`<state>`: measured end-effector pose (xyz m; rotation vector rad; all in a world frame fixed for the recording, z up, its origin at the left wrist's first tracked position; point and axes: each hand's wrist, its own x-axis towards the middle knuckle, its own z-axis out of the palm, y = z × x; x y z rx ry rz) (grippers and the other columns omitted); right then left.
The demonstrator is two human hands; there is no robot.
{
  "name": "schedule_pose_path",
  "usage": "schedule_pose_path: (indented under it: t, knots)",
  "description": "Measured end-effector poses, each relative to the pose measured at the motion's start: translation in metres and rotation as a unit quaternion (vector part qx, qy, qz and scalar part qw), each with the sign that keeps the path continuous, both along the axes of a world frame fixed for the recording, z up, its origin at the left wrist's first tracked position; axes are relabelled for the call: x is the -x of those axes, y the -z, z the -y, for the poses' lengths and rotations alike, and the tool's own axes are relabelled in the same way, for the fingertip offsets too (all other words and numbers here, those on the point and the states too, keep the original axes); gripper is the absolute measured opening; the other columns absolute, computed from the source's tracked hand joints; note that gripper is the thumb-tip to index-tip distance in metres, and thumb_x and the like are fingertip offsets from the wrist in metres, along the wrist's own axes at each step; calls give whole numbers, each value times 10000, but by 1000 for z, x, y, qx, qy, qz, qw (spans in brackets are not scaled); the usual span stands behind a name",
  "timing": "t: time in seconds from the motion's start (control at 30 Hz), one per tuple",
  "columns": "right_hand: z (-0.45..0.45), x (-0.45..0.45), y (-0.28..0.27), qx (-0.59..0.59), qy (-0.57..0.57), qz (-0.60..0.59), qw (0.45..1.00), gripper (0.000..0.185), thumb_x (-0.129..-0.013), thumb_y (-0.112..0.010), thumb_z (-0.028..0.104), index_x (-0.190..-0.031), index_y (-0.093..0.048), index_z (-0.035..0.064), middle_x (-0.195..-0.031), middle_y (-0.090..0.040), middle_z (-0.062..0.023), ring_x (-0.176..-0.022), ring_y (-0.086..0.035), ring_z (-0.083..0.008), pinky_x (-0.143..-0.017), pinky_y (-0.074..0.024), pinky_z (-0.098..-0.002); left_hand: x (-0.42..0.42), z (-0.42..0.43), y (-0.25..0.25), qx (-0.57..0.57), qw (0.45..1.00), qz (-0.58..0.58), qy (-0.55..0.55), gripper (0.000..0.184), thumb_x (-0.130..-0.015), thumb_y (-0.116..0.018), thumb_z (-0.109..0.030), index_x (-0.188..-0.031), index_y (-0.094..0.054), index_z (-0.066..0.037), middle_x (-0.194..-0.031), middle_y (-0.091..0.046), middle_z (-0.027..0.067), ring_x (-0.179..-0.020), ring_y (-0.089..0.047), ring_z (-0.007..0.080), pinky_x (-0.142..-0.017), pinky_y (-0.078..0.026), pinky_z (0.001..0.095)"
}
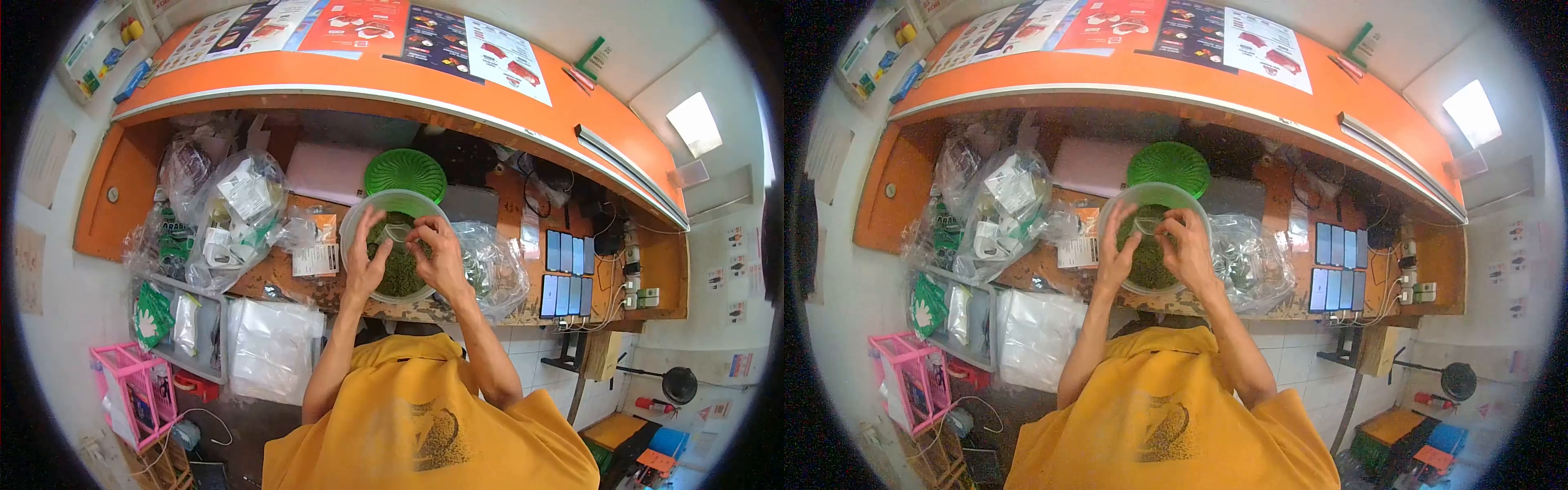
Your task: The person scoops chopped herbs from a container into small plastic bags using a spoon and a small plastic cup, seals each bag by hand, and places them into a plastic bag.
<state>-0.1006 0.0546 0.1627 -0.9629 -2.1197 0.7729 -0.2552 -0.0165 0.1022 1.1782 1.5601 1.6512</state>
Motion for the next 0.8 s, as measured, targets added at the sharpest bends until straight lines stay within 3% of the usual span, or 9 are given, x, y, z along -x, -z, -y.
schedule_pose_path:
  t: [0.07,0.1,0.17,0.27,0.37,0.47,0.6,0.8]
  knots:
    - [1,-4,-8,47,-4,-37,998,170,-811,-722,-34,-975,-718,9,-1007,-694,-162,-945,-672,-331,-842,-534,-414,2,-5,-2,48,979,172,100,513,-988,-685,-144,-1453,-529,8,-1295,-668,121,-1169,-629,213,-1026,-477,339]
    - [1,-6,-8,61,12,-49,997,158,-821,-729,-29,-974,-719,12,-964,-705,-137,-900,-679,-275,-813,-539,-378,-3,-6,-3,33,983,162,75,299,-1029,-672,-212,-1227,-684,12,-1084,-725,47,-980,-656,123,-884,-508,275]
    - [0,-10,-7,90,48,-77,992,137,-841,-742,-21,-970,-721,17,-878,-728,-89,-811,-693,-165,-755,-550,-305,-8,-8,-7,39,973,214,81,243,-1025,-677,-205,-1165,-695,-7,-1033,-727,51,-975,-653,112,-894,-497,267]
    - [4,-19,-22,134,80,-91,983,210,-859,-729,-18,-1067,-708,11,-864,-737,-71,-812,-686,-126,-784,-550,-289,-18,-12,-12,48,965,249,73,182,-1010,-697,-171,-1096,-705,-10,-980,-718,31,-917,-646,97,-850,-497,253]
    - [3,-30,-29,179,57,-149,971,306,-865,-735,0,-1164,-671,16,-863,-727,-55,-822,-684,-121,-779,-549,-287,-28,-20,-10,27,965,250,70,150,-990,-718,-127,-1078,-711,-5,-965,-712,22,-890,-642,91,-826,-500,246]
    - [-1,-43,-27,154,49,-126,979,358,-867,-737,9,-1211,-638,12,-852,-721,-55,-822,-682,-114,-783,-551,-292,-44,-24,-23,11,966,249,63,155,-956,-745,-69,-1092,-715,1,-979,-703,21,-892,-638,95,-832,-502,246]
    - [-9,-76,-33,170,43,-138,975,332,-867,-737,26,-1184,-641,8,-851,-719,-55,-812,-686,-120,-784,-551,-294,-69,-31,-39,5,969,242,43,255,-902,-789,-28,-1137,-699,14,-1000,-698,31,-906,-639,102,-835,-503,241]
    - [-25,-137,-32,184,30,-174,967,324,-852,-703,41,-1166,-630,7,-852,-732,-136,-843,-750,-244,-812,-577,-355,-139,-48,-51,52,967,242,66,331,-862,-822,-19,-1159,-679,12,-947,-695,40,-878,-648,108,-825,-512,248]
